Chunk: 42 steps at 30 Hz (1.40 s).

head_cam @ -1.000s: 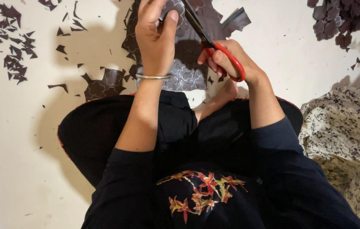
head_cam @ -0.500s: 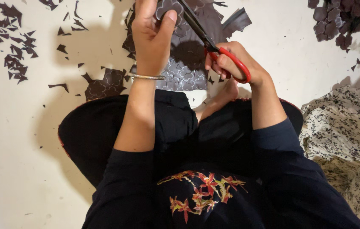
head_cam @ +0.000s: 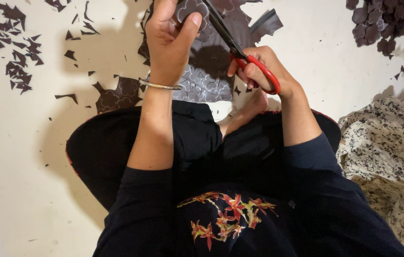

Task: The person sits on the floor and uses red-handled scissors to cut cloud-shaped pieces from a dark brown patterned sheet. The person holds the sheet with the left hand and cuts along the outlines with the right hand, producing multiple small shapes that accumulate on the floor.

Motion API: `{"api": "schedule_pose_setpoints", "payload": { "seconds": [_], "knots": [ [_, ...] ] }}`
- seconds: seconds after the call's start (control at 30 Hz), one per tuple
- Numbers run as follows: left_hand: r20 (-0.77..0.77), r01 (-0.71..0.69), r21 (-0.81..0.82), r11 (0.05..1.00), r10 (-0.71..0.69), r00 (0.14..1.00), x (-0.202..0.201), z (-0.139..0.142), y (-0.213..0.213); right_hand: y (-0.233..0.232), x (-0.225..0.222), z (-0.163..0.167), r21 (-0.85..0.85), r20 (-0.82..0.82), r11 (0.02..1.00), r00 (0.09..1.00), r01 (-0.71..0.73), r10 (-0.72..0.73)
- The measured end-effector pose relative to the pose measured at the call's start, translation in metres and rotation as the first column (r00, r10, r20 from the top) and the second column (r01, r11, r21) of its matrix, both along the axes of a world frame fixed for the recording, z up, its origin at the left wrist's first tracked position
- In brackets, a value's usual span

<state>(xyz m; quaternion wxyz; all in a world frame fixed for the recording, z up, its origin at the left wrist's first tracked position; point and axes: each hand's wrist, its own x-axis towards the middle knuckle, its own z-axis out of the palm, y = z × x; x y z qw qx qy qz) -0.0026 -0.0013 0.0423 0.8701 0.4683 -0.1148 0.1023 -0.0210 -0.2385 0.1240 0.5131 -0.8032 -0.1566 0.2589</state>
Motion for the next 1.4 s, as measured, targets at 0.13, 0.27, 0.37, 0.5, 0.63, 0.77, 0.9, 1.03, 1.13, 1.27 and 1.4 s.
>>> {"api": "schedule_pose_setpoints", "payload": {
  "seconds": [0.13, 0.27, 0.37, 0.5, 0.63, 0.77, 0.9, 1.03, 1.13, 1.27, 1.4],
  "knots": [
    [-0.002, -0.001, 0.022, 1.0, 0.001, 1.0, 0.001, 0.004, 0.002, 0.002, -0.001, -0.003, -0.022, 0.018, 1.0, 1.0, 0.015, -0.014],
    [0.021, 0.01, 0.02, 1.0, -0.01, 1.0, 0.0, 0.005, 0.004, -0.002, 0.001, -0.007, 0.001, -0.058, 1.0, 0.998, 0.011, -0.011],
    [0.019, 0.028, -0.01, 1.0, -0.027, 0.999, -0.001, 0.005, 0.004, -0.007, 0.003, -0.008, -0.028, -0.051, 0.999, 0.998, 0.02, -0.021],
    [0.029, 0.052, -0.037, 0.998, -0.051, 0.998, 0.0, 0.006, 0.004, -0.012, 0.003, -0.006, -0.033, -0.031, 0.999, 1.0, -0.002, 0.001],
    [0.011, 0.059, -0.033, 0.998, -0.059, 0.998, -0.002, 0.007, 0.005, -0.011, 0.002, -0.004, -0.027, -0.063, 1.0, 0.998, 0.011, -0.012],
    [0.019, 0.083, -0.042, 0.996, -0.082, 0.996, -0.002, 0.009, 0.007, -0.005, 0.001, -0.002, -0.064, -0.012, 0.998, 1.0, 0.001, -0.002],
    [0.015, 0.11, -0.022, 0.994, -0.109, 0.994, -0.001, 0.011, 0.011, -0.001, 0.002, 0.003, -0.047, -0.025, 0.999, 1.0, -0.013, 0.012],
    [0.038, 0.142, -0.053, 0.988, -0.141, 0.989, -0.001, 0.012, 0.009, 0.0, 0.002, 0.003, -0.011, -0.043, 1.0, 0.999, -0.022, 0.022],
    [0.046, 0.15, -0.039, 0.988, -0.148, 0.988, -0.003, 0.011, 0.01, -0.002, 0.0, 0.0, -0.043, -0.02, 0.999, 1.0, -0.019, 0.019],
    [0.053, 0.169, -0.044, 0.985, -0.167, 0.985, -0.004, 0.01, 0.011, -0.007, 0.0, -0.003, 0.013, -0.066, 1.0, 0.997, -0.028, 0.029],
    [0.054, 0.182, -0.068, 0.981, -0.178, 0.982, -0.003, 0.014, 0.011, -0.01, -0.002, -0.008, 0.051, -0.083, 0.999, 0.997, 0.006, -0.001]
  ]
}}
